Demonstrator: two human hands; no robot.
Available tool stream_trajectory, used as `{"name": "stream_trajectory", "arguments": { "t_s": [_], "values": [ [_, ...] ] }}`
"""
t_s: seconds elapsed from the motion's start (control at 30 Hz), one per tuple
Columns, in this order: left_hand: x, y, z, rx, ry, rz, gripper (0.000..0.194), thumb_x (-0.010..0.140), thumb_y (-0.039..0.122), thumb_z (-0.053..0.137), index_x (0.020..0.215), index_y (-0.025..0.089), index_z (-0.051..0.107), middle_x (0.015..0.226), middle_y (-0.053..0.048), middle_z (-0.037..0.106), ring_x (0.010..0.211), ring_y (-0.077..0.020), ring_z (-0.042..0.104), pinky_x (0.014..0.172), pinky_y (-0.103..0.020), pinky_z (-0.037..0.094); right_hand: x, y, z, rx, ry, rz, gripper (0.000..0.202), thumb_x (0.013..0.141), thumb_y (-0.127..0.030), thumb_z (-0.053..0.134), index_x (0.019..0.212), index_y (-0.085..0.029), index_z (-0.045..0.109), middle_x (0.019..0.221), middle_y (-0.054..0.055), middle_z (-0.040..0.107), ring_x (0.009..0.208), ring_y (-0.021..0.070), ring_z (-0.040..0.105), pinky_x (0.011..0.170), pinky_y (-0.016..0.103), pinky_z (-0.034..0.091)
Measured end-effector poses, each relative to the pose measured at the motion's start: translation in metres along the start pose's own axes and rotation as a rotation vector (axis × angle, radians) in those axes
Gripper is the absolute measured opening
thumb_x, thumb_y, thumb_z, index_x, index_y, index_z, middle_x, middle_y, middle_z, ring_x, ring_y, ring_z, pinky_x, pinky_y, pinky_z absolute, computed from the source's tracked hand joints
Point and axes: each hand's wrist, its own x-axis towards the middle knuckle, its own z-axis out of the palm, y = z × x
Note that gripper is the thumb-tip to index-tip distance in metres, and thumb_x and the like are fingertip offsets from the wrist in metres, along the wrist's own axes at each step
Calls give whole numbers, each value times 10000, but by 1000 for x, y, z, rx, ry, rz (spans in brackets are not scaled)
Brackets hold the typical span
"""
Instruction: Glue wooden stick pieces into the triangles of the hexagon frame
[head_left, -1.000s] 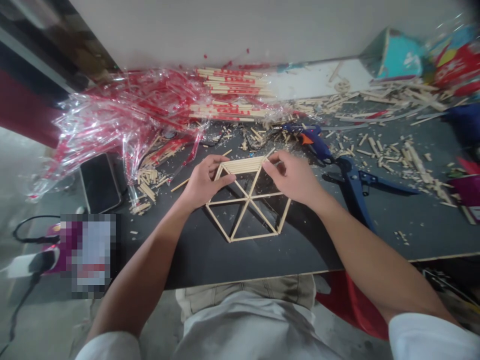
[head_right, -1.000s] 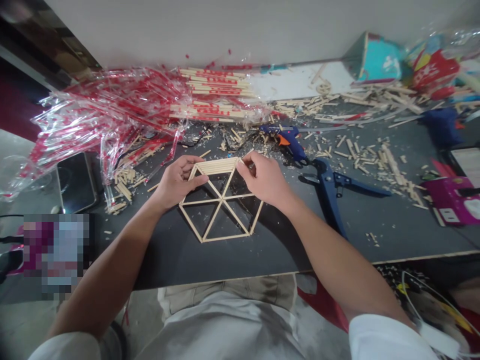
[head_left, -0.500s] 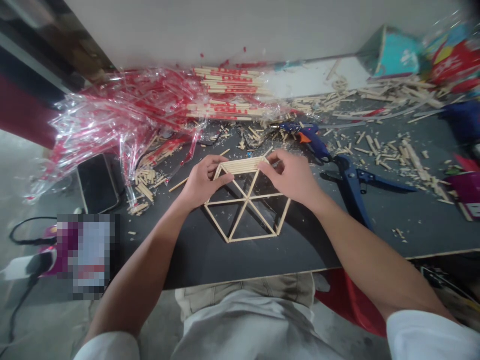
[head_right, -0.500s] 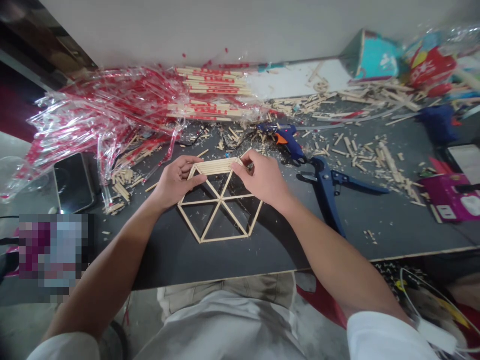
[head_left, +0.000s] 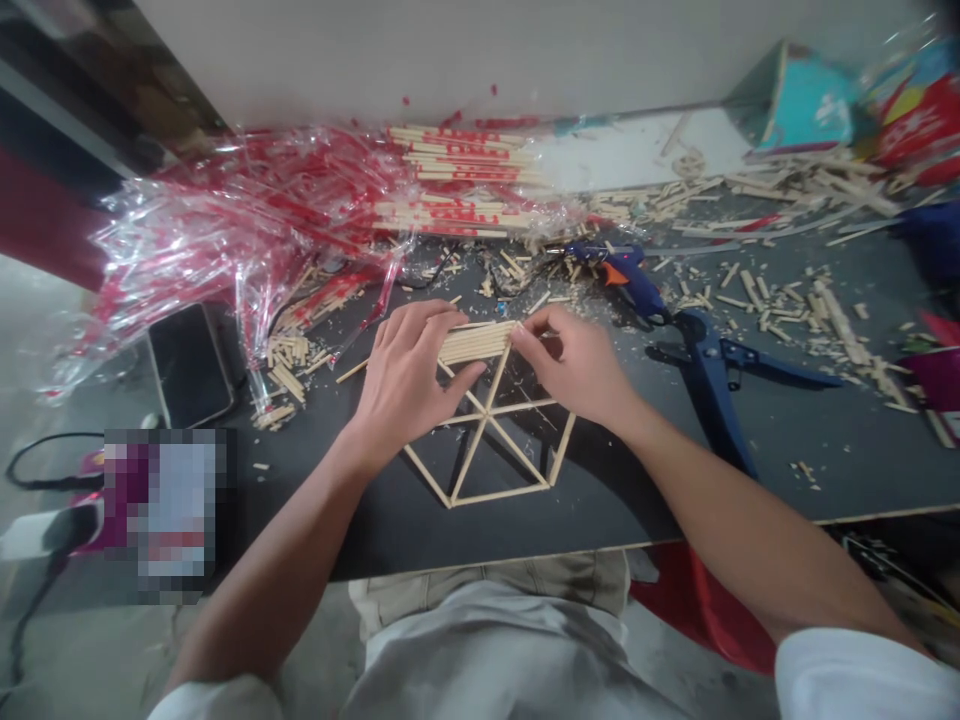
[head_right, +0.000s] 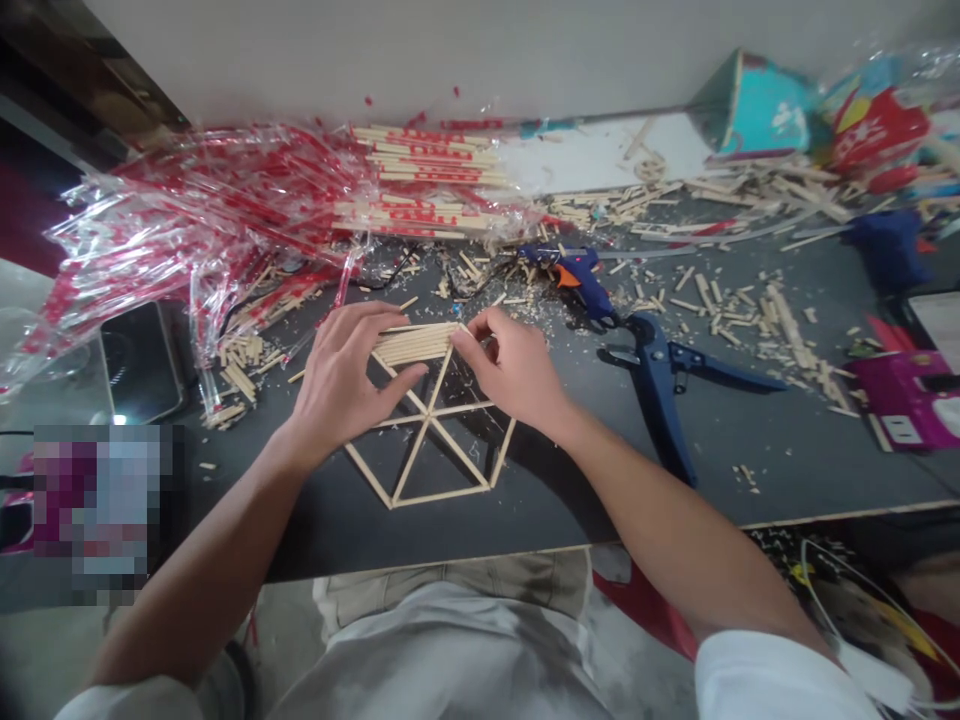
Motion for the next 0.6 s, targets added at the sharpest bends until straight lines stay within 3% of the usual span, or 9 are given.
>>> {"name": "stream_trajectory", "arguments": {
  "t_s": [0.13, 0.3, 0.6],
  "values": [
    [-2, 7, -6, 113, -37, 45, 338, 963, 300, 688, 1287, 238, 617, 1391, -128, 666, 1307, -317, 609, 1109, -487, 469, -4, -4, 4, 59, -57, 58, 511, 931, -759, 580, 868, -253, 546, 689, -10, 619, 511, 150, 527, 554, 320, 385],
    [-4, 9, -3, 177, -101, 103, 247, 1002, 220, 618, 1246, 195, 640, 1303, -127, 722, 1204, -293, 668, 1014, -420, 503, -7, -4, 10, 50, -59, 53, 523, 924, -761, 591, 865, -243, 562, 755, 4, 662, 571, 153, 578, 599, 315, 412],
    [-5, 7, 5, 134, -75, 110, 158, 1039, 242, 586, 1167, 180, 656, 1159, -100, 775, 1070, -260, 723, 921, -385, 533, -7, -5, 13, 28, -47, 35, 489, 920, -720, 618, 855, -238, 570, 758, 3, 665, 571, 148, 582, 605, 311, 403]
  ]
}}
